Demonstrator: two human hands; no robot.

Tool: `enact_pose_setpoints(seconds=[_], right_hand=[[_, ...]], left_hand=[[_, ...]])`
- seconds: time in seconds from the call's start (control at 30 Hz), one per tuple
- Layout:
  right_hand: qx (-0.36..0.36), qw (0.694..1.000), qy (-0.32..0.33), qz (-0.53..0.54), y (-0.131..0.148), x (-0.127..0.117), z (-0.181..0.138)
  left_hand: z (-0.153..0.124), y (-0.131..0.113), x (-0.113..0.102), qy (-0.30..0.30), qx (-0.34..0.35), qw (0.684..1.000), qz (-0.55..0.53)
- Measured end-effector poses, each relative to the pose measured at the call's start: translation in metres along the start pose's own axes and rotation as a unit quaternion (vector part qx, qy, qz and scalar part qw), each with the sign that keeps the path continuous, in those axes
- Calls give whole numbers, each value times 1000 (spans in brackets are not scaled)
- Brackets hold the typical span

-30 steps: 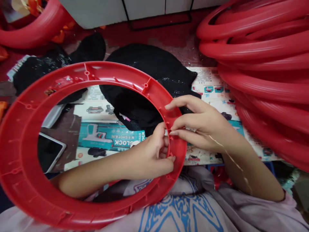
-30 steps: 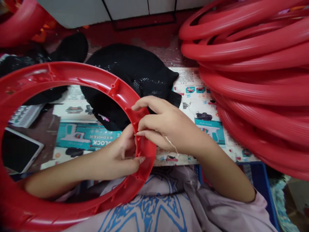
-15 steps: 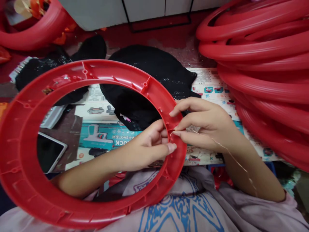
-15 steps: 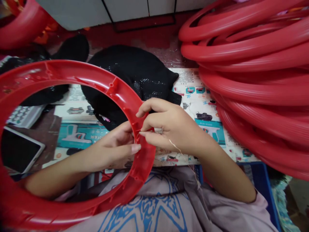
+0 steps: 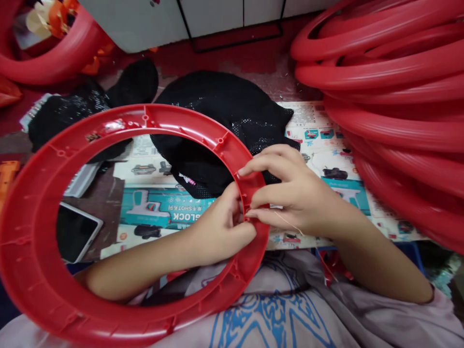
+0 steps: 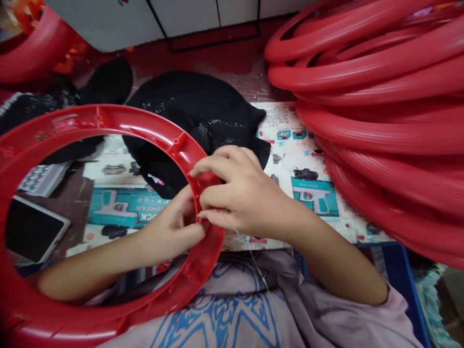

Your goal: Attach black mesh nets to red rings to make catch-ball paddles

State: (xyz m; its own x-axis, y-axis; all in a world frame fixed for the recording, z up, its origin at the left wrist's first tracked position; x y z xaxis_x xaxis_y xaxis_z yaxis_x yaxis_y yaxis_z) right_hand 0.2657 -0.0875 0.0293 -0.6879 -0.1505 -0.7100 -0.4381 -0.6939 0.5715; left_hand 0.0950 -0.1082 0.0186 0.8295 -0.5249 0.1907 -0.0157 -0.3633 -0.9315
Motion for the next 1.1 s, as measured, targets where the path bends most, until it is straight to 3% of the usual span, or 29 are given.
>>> enact_pose_setpoints(seconds=[0.13, 0.3, 0.43, 0.6, 0.73, 0.9, 1.1], right_hand=[[21, 999, 21, -15, 2, 0, 0], [15, 999, 3, 42, -2, -5, -2], [-37, 999, -18, 21, -7, -8, -1], [-75, 995, -57, -13, -10, -1, -1], [-39, 999, -34, 7, -11, 2, -2], [-3, 1000, -11, 21, -11, -2, -3], [2, 1000, 22, -8, -4, -2, 2]], left_hand=[[-1, 1, 1, 21, -18, 1000, 1], [-2, 6, -6, 5, -43, 993, 109], [-4, 8, -8, 51, -61, 983, 166], [-6, 4, -8, 120, -37, 971, 202], [-6, 4, -8, 135, -56, 975, 167], [-4, 1, -8, 140, -89, 986, 23], [-4, 4, -10, 80, -79, 991, 70]])
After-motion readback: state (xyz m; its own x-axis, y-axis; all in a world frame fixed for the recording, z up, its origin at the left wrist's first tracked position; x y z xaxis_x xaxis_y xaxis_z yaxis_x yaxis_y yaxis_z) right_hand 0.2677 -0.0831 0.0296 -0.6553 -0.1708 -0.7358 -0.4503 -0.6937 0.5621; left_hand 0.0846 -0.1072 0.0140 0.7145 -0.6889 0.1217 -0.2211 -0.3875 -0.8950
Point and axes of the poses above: each hand's wrist, its own z-axis towards the middle knuckle, its own x-axis out of the palm, y = z × x, the point moved 1 cm from there along z, towards the middle knuckle, and after that the axes turned 2 degrees about x, right-handed, at the moved point
